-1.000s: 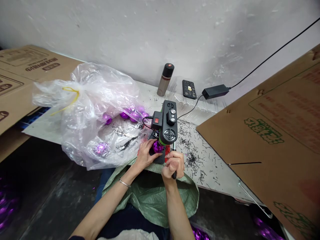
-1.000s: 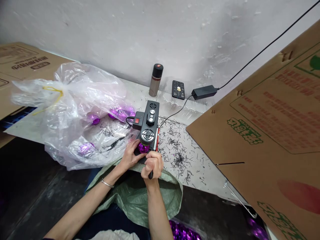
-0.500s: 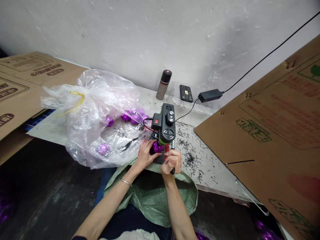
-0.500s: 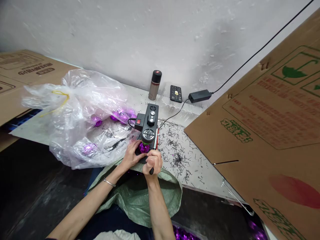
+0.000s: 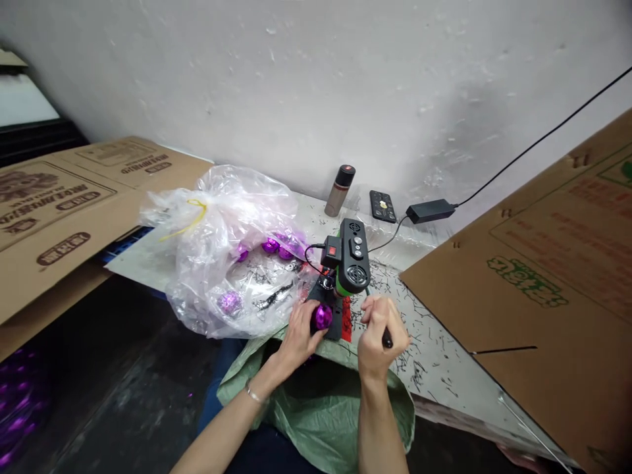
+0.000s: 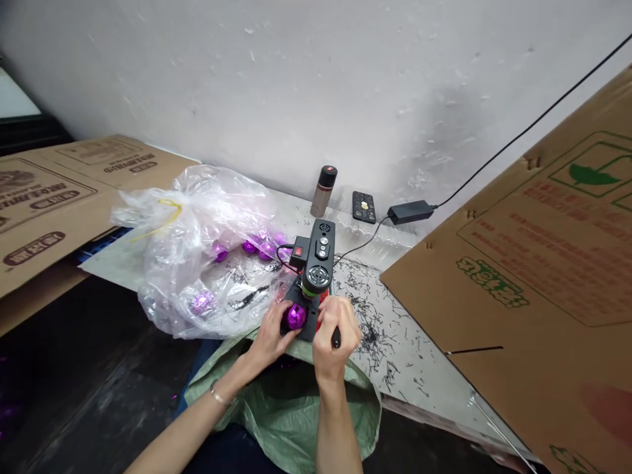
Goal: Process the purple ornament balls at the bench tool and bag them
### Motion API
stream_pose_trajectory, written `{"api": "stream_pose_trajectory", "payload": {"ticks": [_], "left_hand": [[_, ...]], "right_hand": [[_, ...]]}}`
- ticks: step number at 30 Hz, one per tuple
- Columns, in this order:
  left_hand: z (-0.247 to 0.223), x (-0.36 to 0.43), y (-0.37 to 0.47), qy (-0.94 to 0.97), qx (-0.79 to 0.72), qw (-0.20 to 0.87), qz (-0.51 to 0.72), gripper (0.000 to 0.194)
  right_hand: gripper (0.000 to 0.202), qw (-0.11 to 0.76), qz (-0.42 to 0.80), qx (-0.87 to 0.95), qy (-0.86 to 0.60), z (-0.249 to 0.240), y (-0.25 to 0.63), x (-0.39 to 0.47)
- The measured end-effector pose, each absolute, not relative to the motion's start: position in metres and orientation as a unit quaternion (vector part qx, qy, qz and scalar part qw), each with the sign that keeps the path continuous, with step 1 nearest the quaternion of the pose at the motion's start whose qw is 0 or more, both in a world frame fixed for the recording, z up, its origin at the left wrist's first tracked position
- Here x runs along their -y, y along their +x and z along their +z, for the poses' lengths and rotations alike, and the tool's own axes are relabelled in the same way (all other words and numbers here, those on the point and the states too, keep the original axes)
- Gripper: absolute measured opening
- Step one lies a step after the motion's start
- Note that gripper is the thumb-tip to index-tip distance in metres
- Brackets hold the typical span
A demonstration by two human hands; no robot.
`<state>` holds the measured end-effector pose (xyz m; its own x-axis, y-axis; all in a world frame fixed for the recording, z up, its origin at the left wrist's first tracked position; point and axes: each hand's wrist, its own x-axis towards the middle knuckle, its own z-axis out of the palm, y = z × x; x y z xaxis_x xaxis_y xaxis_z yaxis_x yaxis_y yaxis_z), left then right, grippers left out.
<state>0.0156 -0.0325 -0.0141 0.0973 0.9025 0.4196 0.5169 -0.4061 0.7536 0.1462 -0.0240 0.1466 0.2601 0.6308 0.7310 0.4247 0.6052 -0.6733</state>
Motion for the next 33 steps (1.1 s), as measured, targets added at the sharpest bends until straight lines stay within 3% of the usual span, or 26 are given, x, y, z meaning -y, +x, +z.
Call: {"api": "stream_pose_trajectory", "payload": {"ticks": [3, 8, 14, 20, 23, 26, 29, 33], "left_hand": [[-0.007, 0.051, 0.003, 0.717, -0.494, 0.213, 0.444, 0.077], [0.039, -0.020, -0.037, 0.579, -0.608, 0.201, 0.505, 0.049], [0.060, -0.122, -0.054, 0.574, -0.742, 0.162, 0.305, 0.053], [0.058, -0.130, -0.052, 0.561, -0.726, 0.197, 0.345, 0.056], [0.065, -0.110, -0.064, 0.477, -0.703, 0.278, 0.448, 0.052], [0.074, -0.071, -0.075, 0.329, -0.611, 0.473, 0.543, 0.042], [0.084, -0.027, -0.074, 0.224, -0.504, 0.618, 0.560, 0.027], [0.094, 0.011, -0.060, 0.121, -0.392, 0.725, 0.554, 0.025]], "right_hand": [[0.037, 0.659, 0.044, 0.624, -0.418, 0.131, 0.146, 0.025], [0.035, 0.669, 0.019, 0.623, -0.405, 0.115, 0.144, 0.025], [0.037, 0.664, 0.013, 0.634, -0.397, 0.115, 0.143, 0.025], [0.035, 0.657, 0.015, 0.630, -0.413, 0.111, 0.144, 0.027], [0.035, 0.652, 0.016, 0.636, -0.412, 0.112, 0.144, 0.027], [0.035, 0.655, 0.025, 0.634, -0.411, 0.117, 0.143, 0.027], [0.036, 0.659, 0.040, 0.622, -0.421, 0.126, 0.142, 0.027], [0.038, 0.657, 0.074, 0.613, -0.432, 0.142, 0.143, 0.025]]}}
